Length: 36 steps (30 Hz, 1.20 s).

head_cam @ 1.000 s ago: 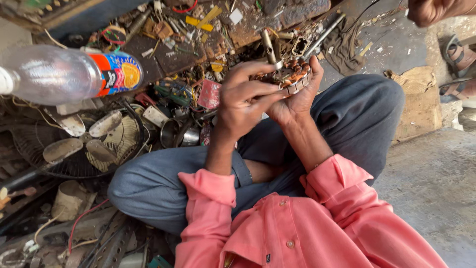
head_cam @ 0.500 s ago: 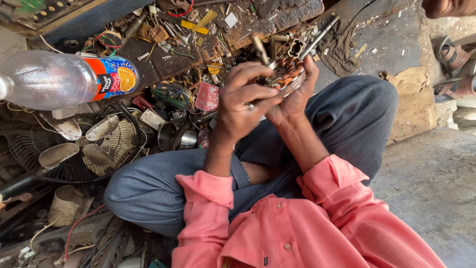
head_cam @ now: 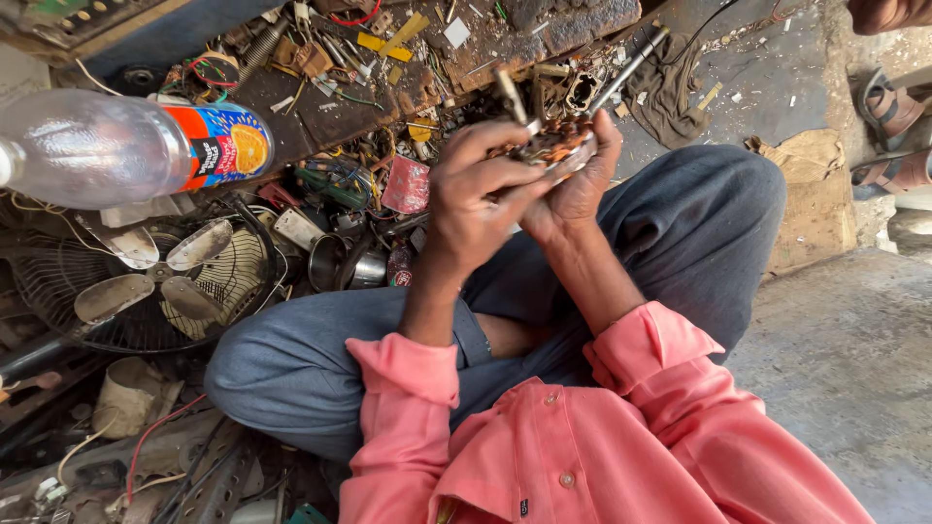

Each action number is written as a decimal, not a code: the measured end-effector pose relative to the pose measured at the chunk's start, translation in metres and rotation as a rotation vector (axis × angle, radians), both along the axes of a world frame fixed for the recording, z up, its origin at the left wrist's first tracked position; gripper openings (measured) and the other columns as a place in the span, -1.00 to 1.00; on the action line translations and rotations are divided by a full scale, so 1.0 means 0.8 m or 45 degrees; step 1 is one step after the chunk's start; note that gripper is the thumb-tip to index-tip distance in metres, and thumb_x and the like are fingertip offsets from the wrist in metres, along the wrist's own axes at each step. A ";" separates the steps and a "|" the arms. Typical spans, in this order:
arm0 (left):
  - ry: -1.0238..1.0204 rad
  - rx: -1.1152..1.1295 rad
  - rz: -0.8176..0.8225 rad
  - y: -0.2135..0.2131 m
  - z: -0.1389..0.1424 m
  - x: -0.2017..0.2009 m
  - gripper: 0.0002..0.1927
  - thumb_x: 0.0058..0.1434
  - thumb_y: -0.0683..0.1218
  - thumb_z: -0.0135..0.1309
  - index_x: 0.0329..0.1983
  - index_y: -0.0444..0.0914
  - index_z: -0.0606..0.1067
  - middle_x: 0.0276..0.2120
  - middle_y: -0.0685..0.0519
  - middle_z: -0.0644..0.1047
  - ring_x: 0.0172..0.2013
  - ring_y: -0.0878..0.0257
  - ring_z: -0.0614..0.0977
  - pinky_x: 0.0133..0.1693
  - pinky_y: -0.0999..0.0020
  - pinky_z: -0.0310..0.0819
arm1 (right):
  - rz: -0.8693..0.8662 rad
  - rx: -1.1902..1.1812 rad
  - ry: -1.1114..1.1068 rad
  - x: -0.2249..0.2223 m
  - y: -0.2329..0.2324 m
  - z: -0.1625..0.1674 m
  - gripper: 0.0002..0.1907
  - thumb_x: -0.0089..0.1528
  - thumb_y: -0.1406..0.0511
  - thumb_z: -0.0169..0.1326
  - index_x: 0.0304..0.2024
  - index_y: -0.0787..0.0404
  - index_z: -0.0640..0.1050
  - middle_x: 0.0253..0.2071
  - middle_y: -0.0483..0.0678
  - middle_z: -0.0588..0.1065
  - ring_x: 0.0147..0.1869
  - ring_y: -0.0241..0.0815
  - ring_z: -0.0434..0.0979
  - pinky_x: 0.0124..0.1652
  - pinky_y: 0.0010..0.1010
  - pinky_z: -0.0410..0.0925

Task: The person sits on the floor and manipulates a small cylindrical electrical component with copper windings, likely a motor armature. They repeatedly rotate the component, adjust the windings with their fingers, and briefly reach for a tool on a nearby workbench before continuing to handle the part by hand.

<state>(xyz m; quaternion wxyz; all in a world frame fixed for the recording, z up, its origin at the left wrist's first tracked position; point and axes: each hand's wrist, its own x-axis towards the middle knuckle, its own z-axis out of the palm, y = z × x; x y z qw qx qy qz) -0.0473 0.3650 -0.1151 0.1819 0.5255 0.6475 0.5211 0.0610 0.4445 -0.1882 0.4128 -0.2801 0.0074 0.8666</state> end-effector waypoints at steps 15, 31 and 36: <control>-0.618 0.104 0.222 -0.045 -0.011 -0.044 -0.84 0.14 -0.23 0.38 -0.22 -0.20 0.65 0.00 0.02 0.61 0.07 0.21 0.62 0.11 0.24 0.61 | 0.410 -0.130 0.178 0.008 0.013 0.025 -0.05 0.01 -0.35 -0.10 -0.02 0.34 0.47 0.00 0.29 0.51 0.10 0.29 0.55 0.05 0.15 0.48; -0.405 0.001 0.010 -0.003 -0.006 -0.006 -0.79 0.10 -0.19 0.45 -0.23 -0.14 0.66 0.13 0.06 0.56 0.23 0.11 0.58 0.26 0.18 0.56 | 0.299 -0.195 0.157 0.017 0.008 0.002 -0.08 0.16 -0.32 -0.12 0.04 0.39 0.47 -0.03 0.19 0.52 0.05 0.16 0.59 0.07 -0.02 0.53; -0.008 0.114 -0.001 -0.002 -0.007 -0.003 -0.74 -0.06 -0.18 0.50 -0.30 -0.15 0.68 0.10 -0.01 0.56 0.26 0.01 0.43 0.27 0.02 0.29 | 0.097 -0.165 0.225 0.011 0.009 0.011 -0.24 0.35 -0.20 -0.09 0.13 0.36 0.49 0.03 0.19 0.54 0.06 0.11 0.59 0.06 -0.03 0.52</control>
